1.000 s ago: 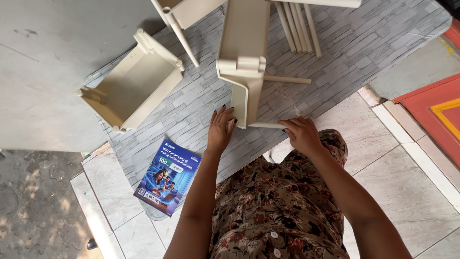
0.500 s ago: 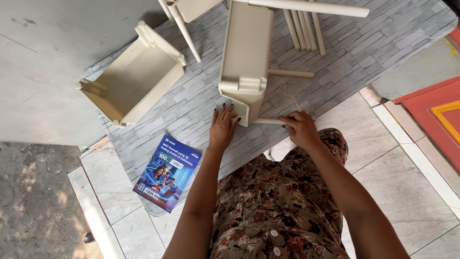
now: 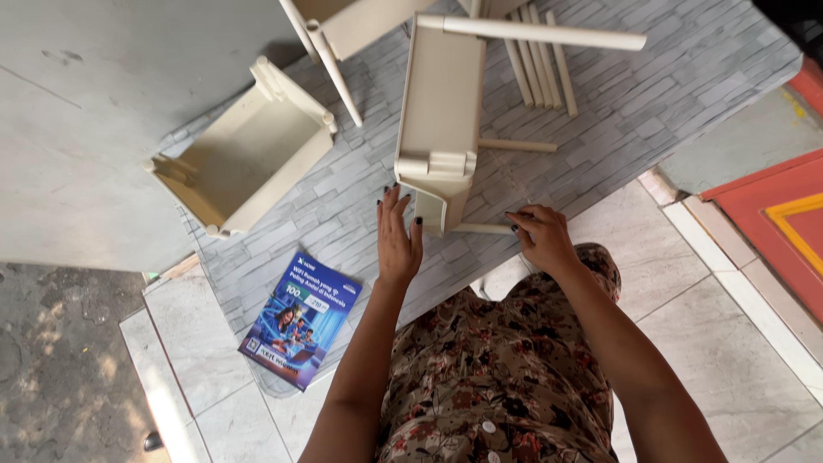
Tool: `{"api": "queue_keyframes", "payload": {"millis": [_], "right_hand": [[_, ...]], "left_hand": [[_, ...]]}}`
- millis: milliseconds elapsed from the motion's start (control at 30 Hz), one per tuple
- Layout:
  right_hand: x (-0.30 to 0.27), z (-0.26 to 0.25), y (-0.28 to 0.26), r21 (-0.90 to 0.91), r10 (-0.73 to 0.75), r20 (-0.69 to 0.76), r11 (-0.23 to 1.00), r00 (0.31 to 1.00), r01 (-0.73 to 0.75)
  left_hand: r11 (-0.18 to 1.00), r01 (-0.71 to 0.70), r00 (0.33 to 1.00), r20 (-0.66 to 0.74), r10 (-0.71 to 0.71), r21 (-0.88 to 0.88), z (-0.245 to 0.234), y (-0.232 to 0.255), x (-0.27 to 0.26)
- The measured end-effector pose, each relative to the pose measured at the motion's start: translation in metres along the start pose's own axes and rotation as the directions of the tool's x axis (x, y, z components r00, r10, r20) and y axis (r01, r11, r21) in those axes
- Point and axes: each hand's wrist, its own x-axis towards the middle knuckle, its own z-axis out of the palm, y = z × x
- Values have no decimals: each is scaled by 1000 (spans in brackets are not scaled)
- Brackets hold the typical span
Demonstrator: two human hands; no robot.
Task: The person assembles a small plastic storage unit by inserting cylindrical legs into the corners of a rectangular tray. They repeat this process for multiple trays, stacking them to form a multi-tiered unit.
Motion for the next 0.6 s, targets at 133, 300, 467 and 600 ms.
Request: {"api": "queue_keyframes", "payload": {"millis": [133,300,467,600], "right_hand": [[12,-11,12,97,89,-34,992,995,-85],[26,-27,18,135,204,-81,972,976,-192],[37,-43,24,170,330,-61,933,942,-316],[47,-47,38,179,349,-82,927,934,-331]], "left_hand": [[978,-179,959,-241,150,-103,-13,22,21],[945,-323,874,-399,276,-53,-38,64,52],[911,-411,872,-276,404,33,-77,114,98],[913,-397,917,-1,399,97,-99,149,147]]}}
